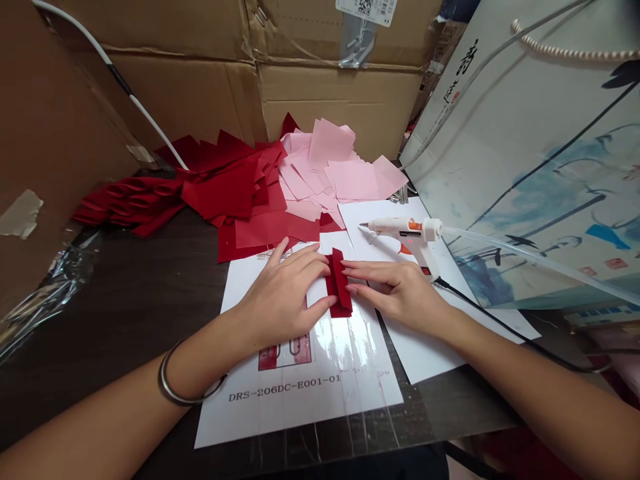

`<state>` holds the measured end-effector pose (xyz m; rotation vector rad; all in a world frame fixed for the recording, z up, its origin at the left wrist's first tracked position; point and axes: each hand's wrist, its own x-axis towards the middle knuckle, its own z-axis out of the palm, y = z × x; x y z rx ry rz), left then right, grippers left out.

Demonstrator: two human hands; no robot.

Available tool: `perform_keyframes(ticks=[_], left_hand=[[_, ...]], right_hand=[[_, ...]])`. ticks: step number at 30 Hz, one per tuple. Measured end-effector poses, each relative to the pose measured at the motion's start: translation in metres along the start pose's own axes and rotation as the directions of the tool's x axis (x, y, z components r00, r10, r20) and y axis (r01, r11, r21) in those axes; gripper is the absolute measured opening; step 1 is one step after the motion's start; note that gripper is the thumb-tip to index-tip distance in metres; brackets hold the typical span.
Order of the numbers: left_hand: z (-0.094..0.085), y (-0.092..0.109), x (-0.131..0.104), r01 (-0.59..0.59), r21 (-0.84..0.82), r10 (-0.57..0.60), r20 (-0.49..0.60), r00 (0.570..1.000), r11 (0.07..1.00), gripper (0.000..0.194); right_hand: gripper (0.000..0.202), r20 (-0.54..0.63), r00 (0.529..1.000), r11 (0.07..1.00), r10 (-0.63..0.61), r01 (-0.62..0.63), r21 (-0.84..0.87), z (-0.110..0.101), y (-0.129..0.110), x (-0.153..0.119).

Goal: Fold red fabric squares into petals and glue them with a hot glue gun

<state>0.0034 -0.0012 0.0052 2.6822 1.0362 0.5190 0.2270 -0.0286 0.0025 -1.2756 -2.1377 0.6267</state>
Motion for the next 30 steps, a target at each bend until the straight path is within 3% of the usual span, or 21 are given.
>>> perform_keyframes(ticks=[15,23,30], left_hand=[[-0.0038,0.0032,-0.0024,0.042,-0.005,-0.042,-0.035,0.999,0.999,0.02],[-0.0024,0.0032,-0.0019,0.054,0.016,-0.053,-0.041,0.998,0.998,0.021],[-0.0003,0.0002,-0.0026,0.01,0.043,-0.009,-0.022,1.0,0.999,0.041]], right_hand=[[0.028,0.03,0.995,0.991,-0.098,0.1,-0.083,0.0013,-0.0062,0.001],[0.03,0.104,0.994,0.989,-0.036,0.05,-0.139,-0.0004,-0.005,0.0014],[0.031,0.114,0.992,0.987,-0.053,0.069,-0.146,-0.0002,-0.0059,0.0013]])
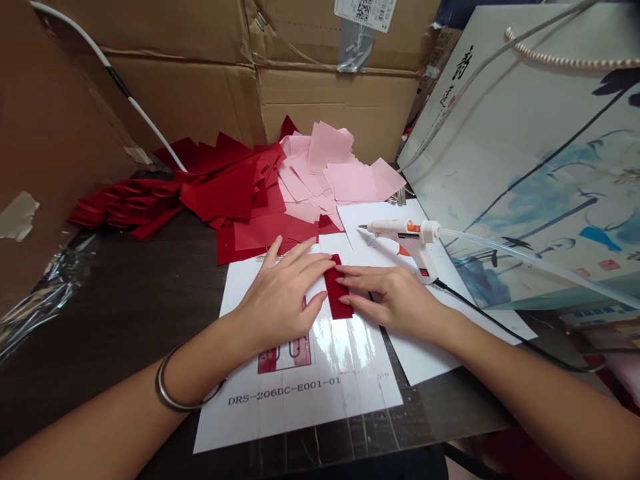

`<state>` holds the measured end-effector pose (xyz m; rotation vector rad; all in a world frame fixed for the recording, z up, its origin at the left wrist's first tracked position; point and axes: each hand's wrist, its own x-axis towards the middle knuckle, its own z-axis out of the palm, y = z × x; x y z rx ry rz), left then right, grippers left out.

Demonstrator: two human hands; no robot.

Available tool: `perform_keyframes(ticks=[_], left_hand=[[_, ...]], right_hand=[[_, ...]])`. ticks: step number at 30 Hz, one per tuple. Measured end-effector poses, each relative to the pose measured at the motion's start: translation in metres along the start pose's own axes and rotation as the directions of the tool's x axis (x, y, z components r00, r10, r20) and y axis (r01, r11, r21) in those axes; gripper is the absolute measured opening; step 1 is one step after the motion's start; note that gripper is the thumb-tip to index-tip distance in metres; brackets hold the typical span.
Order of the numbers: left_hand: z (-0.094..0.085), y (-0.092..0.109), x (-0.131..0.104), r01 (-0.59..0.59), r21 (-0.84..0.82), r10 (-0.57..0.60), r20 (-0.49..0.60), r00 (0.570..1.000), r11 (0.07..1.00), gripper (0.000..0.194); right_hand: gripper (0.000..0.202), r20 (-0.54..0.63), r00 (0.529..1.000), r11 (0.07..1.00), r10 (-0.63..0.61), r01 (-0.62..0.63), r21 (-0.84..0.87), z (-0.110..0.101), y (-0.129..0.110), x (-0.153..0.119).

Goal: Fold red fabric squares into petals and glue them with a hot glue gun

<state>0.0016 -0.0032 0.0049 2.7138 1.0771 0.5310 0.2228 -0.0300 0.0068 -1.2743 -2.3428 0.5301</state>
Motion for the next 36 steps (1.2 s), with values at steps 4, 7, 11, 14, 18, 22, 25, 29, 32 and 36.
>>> perform_keyframes(ticks=[4,7,11,14,18,22,25,29,32,36], left_hand=[[0.0,0.0,0.0,-0.016,0.02,0.015,0.049,0.999,1.0,0.042],[-0.002,0.003,0.001,-0.016,0.045,0.013,0.07,0.997,0.999,0.038],[-0.003,0.005,0.002,-0.056,0.1,0.05,0.063,0.997,0.993,0.037],[-0.002,0.005,0.001,-0.098,0.148,0.096,0.026,0.995,0.984,0.037],[-0.002,0.005,0.001,-0.13,0.169,0.132,-0.001,0.991,0.977,0.036],[-0.002,0.005,0.001,-0.136,0.154,0.138,-0.003,0.99,0.979,0.035],[-0.003,0.006,0.002,-0.129,0.142,0.13,-0.001,0.991,0.982,0.035],[-0.003,0.006,0.002,-0.11,0.132,0.11,0.014,0.994,0.985,0.035],[-0.004,0.006,0.002,-0.107,0.139,0.105,0.026,0.994,0.984,0.035],[-0.004,0.007,0.002,-0.107,0.143,0.101,0.045,0.994,0.984,0.036]], right_hand=[[0.03,-0.001,1.0,0.999,-0.026,0.025,-0.019,0.001,0.001,0.0],[0.028,-0.045,0.994,0.994,-0.102,0.1,-0.046,0.002,0.002,-0.001],[0.032,0.023,0.97,0.967,-0.244,0.245,-0.073,0.0,0.002,-0.006],[0.039,0.113,0.956,0.952,-0.272,0.284,-0.117,-0.003,-0.001,-0.011],[0.041,0.133,0.958,0.947,-0.253,0.273,-0.171,-0.005,-0.004,-0.015],[0.039,0.123,0.949,0.93,-0.29,0.309,-0.196,-0.004,-0.004,-0.017],[0.038,0.124,0.944,0.928,-0.306,0.324,-0.183,-0.003,-0.007,-0.018],[0.036,0.123,0.962,0.953,-0.242,0.26,-0.158,-0.005,-0.014,-0.019],[0.034,0.141,0.965,0.96,-0.221,0.241,-0.142,-0.005,-0.02,-0.02],[0.027,0.035,0.995,0.992,-0.094,0.096,-0.081,-0.005,-0.023,-0.016]])
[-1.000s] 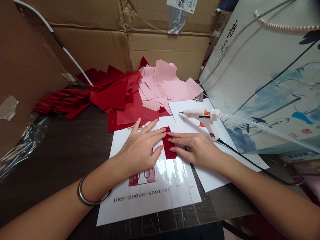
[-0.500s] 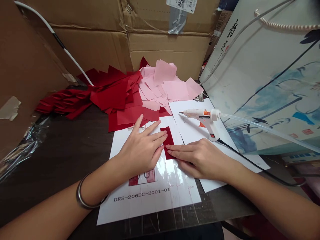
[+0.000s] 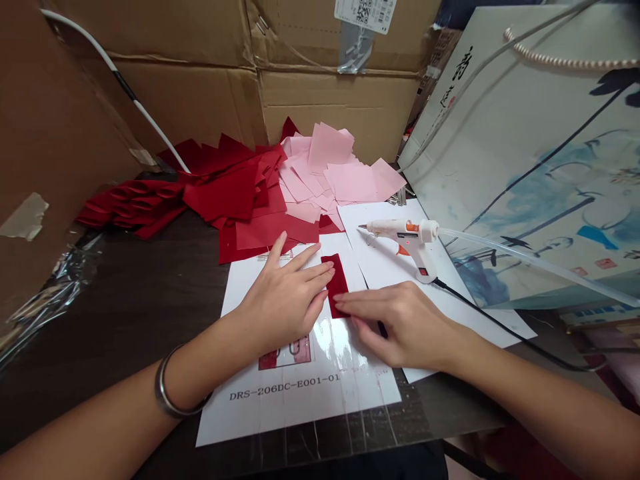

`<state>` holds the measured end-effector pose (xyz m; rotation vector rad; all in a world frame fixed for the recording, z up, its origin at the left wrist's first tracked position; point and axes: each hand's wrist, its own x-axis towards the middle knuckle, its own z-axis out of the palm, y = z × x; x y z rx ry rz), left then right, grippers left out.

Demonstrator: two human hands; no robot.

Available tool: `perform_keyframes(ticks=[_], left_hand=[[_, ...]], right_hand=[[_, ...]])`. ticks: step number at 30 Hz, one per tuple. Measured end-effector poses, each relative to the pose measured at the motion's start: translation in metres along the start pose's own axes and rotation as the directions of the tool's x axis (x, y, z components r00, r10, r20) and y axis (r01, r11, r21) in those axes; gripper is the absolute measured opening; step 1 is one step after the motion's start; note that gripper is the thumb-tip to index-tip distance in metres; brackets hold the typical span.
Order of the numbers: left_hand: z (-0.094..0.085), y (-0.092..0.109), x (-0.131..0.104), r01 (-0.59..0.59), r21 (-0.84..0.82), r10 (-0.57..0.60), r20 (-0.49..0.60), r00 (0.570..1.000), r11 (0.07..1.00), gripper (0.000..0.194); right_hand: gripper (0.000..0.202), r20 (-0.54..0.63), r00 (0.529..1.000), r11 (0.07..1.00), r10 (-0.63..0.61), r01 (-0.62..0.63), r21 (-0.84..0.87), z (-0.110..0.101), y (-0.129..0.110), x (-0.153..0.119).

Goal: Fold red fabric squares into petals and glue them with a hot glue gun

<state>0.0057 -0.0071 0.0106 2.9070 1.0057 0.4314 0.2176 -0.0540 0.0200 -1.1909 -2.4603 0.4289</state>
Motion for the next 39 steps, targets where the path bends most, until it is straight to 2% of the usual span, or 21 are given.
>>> perform_keyframes(ticks=[1,3,5,8,11,13,14,16,17,18,20,22,27,28,33,37,39], left_hand=[[0.0,0.0,0.0,0.001,0.0,-0.001,-0.002,1.0,1.0,0.036],[0.001,0.0,-0.001,0.001,-0.002,-0.001,-0.008,1.0,1.0,0.035],[0.002,-0.001,-0.003,-0.003,-0.006,0.003,-0.014,1.0,1.0,0.035],[0.004,-0.002,-0.005,-0.005,-0.031,0.005,-0.029,1.0,1.0,0.035],[0.005,-0.003,-0.005,0.002,-0.105,-0.011,-0.081,0.997,0.994,0.03],[0.006,-0.003,-0.004,0.072,-0.23,-0.117,-0.19,0.975,0.97,0.029],[0.006,-0.002,-0.003,0.13,-0.326,-0.219,-0.253,0.942,0.936,0.029],[0.006,0.0,0.0,0.232,-0.562,-0.464,-0.313,0.829,0.794,0.032],[0.005,0.001,0.001,0.245,-0.673,-0.553,-0.288,0.782,0.698,0.033],[0.004,0.002,0.002,0.241,-0.762,-0.604,-0.236,0.761,0.601,0.034],[0.001,0.004,0.002,0.209,-0.876,-0.615,-0.119,0.78,0.435,0.03],[-0.001,0.005,0.001,0.191,-0.924,-0.591,-0.046,0.806,0.332,0.021],[-0.003,0.01,0.001,0.131,-0.971,-0.635,-0.029,0.772,0.203,0.009],[-0.002,0.012,0.003,0.105,-0.978,-0.648,-0.036,0.761,0.178,0.007],[0.006,0.013,0.015,0.021,-0.995,-0.68,-0.05,0.731,0.096,0.01],[0.009,0.009,0.014,-0.011,-0.997,-0.68,-0.063,0.73,0.08,0.009],[0.008,0.009,0.011,-0.013,-0.995,-0.663,-0.073,0.745,0.094,0.009]], right_hand=[[0.023,-0.058,0.993,0.994,0.105,-0.104,0.019,-0.001,0.0,0.004],[0.022,-0.141,0.925,0.936,0.352,-0.348,0.055,-0.003,0.001,0.014],[0.026,-0.091,0.854,0.858,0.513,-0.507,0.075,-0.004,0.003,0.026],[0.027,0.017,0.803,0.797,0.596,-0.594,0.107,-0.004,0.006,0.041],[0.026,0.074,0.803,0.777,0.592,-0.593,0.211,-0.001,0.008,0.045],[0.023,0.087,0.809,0.767,0.582,-0.581,0.274,0.001,0.008,0.043],[0.021,0.091,0.811,0.755,0.577,-0.573,0.318,0.001,0.008,0.042],[0.021,0.087,0.822,0.713,0.562,-0.536,0.452,0.001,0.006,0.037],[0.023,0.075,0.83,0.687,0.552,-0.504,0.523,0.001,0.005,0.035],[0.024,0.059,0.84,0.664,0.54,-0.468,0.584,0.002,0.003,0.033],[0.025,0.034,0.856,0.637,0.515,-0.409,0.653,0.003,0.0,0.03],[0.024,0.035,0.873,0.627,0.487,-0.377,0.681,0.006,-0.004,0.027],[0.018,0.055,0.923,0.704,0.381,-0.328,0.63,0.012,-0.007,0.026],[0.017,0.078,0.928,0.695,0.364,-0.326,0.641,0.012,-0.007,0.027],[0.026,0.242,0.908,0.473,0.343,-0.39,0.79,0.012,-0.003,0.029],[0.021,0.263,0.908,0.448,0.325,-0.393,0.803,0.012,-0.002,0.03],[0.02,0.275,0.906,0.464,0.321,-0.404,0.788,0.011,-0.001,0.03]])
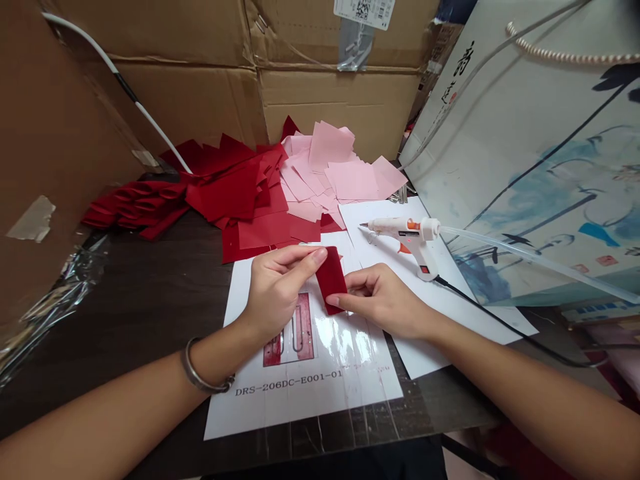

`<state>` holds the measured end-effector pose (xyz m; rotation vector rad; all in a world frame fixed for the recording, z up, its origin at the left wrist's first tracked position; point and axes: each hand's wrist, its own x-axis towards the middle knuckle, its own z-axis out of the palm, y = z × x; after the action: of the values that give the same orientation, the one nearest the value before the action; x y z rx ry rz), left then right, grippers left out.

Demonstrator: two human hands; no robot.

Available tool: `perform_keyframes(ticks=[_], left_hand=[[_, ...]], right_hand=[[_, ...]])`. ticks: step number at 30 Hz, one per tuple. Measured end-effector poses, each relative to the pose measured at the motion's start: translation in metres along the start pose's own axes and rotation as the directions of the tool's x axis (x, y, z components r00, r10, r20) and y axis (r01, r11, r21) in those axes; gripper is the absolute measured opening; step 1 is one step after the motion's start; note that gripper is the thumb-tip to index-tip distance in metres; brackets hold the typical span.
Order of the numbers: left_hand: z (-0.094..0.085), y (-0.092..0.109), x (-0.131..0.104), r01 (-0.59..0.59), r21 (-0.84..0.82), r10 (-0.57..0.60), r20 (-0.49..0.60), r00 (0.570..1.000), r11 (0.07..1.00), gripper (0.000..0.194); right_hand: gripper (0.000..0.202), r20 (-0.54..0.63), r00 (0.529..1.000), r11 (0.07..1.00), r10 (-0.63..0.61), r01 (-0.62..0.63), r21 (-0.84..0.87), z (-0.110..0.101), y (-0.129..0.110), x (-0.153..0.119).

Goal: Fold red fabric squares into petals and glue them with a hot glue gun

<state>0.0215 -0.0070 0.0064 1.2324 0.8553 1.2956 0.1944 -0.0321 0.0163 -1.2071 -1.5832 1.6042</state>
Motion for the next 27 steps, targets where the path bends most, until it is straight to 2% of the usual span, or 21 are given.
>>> perform_keyframes(ticks=[6,14,18,21,24,27], left_hand=[[0.0,0.003,-0.008,-0.029,-0.041,0.032,0.065,0.997,0.999,0.011],[0.001,0.012,-0.009,0.013,0.052,-0.019,0.119,0.993,0.999,0.011],[0.001,0.014,-0.009,-0.082,0.099,0.066,0.155,0.986,0.992,0.014],[0.0,0.013,-0.009,-0.185,0.11,0.157,0.224,0.962,0.977,0.02],[-0.001,0.012,-0.009,-0.247,0.111,0.213,0.251,0.944,0.963,0.025],[0.0,0.013,-0.009,-0.244,0.14,0.211,0.216,0.953,0.96,0.022]], right_hand=[[0.022,-0.008,0.998,0.995,-0.069,0.068,-0.071,-0.002,0.001,-0.002],[0.021,-0.089,0.973,0.962,-0.212,0.192,-0.193,0.002,0.007,0.0],[0.015,-0.149,0.93,0.914,-0.336,0.284,-0.29,0.001,0.011,0.004],[0.019,-0.183,0.899,0.884,-0.397,0.321,-0.34,0.0,0.014,0.006],[0.021,-0.179,0.9,0.878,-0.397,0.316,-0.359,-0.001,0.013,0.006],[0.019,-0.171,0.927,0.902,-0.335,0.262,-0.345,-0.001,0.011,0.004]])
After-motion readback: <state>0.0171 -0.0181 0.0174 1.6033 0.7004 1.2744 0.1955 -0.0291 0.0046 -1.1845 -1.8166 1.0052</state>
